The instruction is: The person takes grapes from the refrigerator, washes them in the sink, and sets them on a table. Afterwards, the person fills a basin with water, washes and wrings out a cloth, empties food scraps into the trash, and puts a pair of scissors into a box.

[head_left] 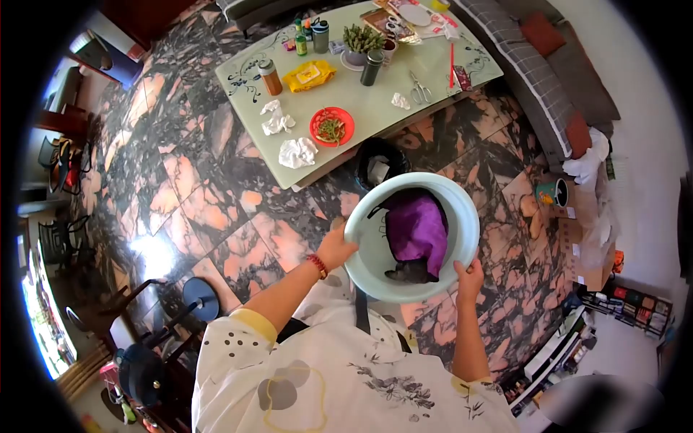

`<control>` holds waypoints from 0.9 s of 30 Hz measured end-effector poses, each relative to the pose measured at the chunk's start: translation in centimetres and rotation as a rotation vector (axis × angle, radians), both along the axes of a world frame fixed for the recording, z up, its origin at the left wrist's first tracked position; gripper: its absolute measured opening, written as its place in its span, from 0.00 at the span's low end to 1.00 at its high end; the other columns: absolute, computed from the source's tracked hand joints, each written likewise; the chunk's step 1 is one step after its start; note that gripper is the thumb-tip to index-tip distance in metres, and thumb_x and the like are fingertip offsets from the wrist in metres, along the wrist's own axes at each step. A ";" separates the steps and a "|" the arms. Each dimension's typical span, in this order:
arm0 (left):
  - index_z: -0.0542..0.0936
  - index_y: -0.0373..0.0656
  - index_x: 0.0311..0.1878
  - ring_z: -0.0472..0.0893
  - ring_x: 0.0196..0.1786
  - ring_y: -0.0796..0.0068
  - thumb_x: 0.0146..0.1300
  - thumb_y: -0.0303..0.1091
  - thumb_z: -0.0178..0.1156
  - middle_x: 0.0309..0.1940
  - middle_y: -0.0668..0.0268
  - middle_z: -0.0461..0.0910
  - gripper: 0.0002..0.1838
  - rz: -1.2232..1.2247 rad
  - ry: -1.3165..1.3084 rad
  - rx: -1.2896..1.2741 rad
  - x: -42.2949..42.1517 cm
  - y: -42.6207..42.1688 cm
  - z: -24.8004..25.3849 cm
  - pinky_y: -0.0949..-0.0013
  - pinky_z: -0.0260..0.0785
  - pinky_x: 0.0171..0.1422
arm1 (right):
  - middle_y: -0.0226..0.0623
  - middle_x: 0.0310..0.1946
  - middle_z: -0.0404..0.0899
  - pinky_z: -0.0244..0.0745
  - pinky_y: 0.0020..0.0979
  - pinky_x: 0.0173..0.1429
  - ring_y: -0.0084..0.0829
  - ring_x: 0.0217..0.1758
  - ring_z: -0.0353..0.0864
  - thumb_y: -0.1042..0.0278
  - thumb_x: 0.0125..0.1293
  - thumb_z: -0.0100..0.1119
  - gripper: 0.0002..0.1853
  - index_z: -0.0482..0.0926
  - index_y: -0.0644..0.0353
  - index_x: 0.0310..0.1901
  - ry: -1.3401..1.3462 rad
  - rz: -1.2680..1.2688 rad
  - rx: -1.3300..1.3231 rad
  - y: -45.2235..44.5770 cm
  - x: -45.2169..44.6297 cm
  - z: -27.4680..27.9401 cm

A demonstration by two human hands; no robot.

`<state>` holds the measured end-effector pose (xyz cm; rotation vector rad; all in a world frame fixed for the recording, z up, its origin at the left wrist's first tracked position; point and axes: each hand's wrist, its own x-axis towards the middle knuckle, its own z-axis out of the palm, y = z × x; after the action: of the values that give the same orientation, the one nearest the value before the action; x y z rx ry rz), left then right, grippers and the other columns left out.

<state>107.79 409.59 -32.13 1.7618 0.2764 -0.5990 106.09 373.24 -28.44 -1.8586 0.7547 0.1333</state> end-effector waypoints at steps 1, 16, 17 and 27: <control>0.73 0.34 0.56 0.81 0.42 0.69 0.53 0.24 0.57 0.40 0.56 0.82 0.24 0.001 0.008 -0.019 1.8 0.1 -0.7 0.65 0.74 0.49 | 0.30 0.39 0.79 0.68 0.24 0.44 0.23 0.39 0.75 0.76 0.58 0.64 0.14 0.75 0.62 0.46 0.022 0.011 0.009 0.3 2.0 -0.1; 0.72 0.32 0.57 0.82 0.47 0.66 0.54 0.22 0.60 0.45 0.55 0.81 0.24 0.475 0.195 -0.241 5.1 0.5 -10.1 0.62 0.75 0.53 | 0.40 0.38 0.82 0.72 0.34 0.48 0.34 0.41 0.80 0.74 0.47 0.66 0.21 0.78 0.68 0.46 0.539 0.481 0.242 2.3 22.6 -10.8; 0.73 0.34 0.57 0.81 0.48 0.67 0.54 0.23 0.61 0.46 0.56 0.81 0.24 0.494 0.301 -0.292 5.1 0.1 -10.7 0.64 0.75 0.52 | 0.40 0.38 0.82 0.73 0.34 0.47 0.34 0.40 0.80 0.74 0.47 0.66 0.21 0.78 0.68 0.46 0.555 0.490 0.228 2.6 23.2 -11.4; 0.73 0.40 0.58 0.80 0.47 0.68 0.54 0.26 0.65 0.45 0.63 0.80 0.25 0.938 0.617 -0.389 2.0 -1.4 -14.2 0.64 0.74 0.48 | 0.43 0.33 0.83 0.76 0.35 0.42 0.35 0.35 0.83 0.75 0.52 0.63 0.16 0.79 0.70 0.44 0.575 1.120 0.066 10.4 33.5 -20.4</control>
<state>109.80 408.24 -46.32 0.8703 1.2373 -0.4315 139.61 383.59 -48.80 -1.9884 -0.0267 1.4180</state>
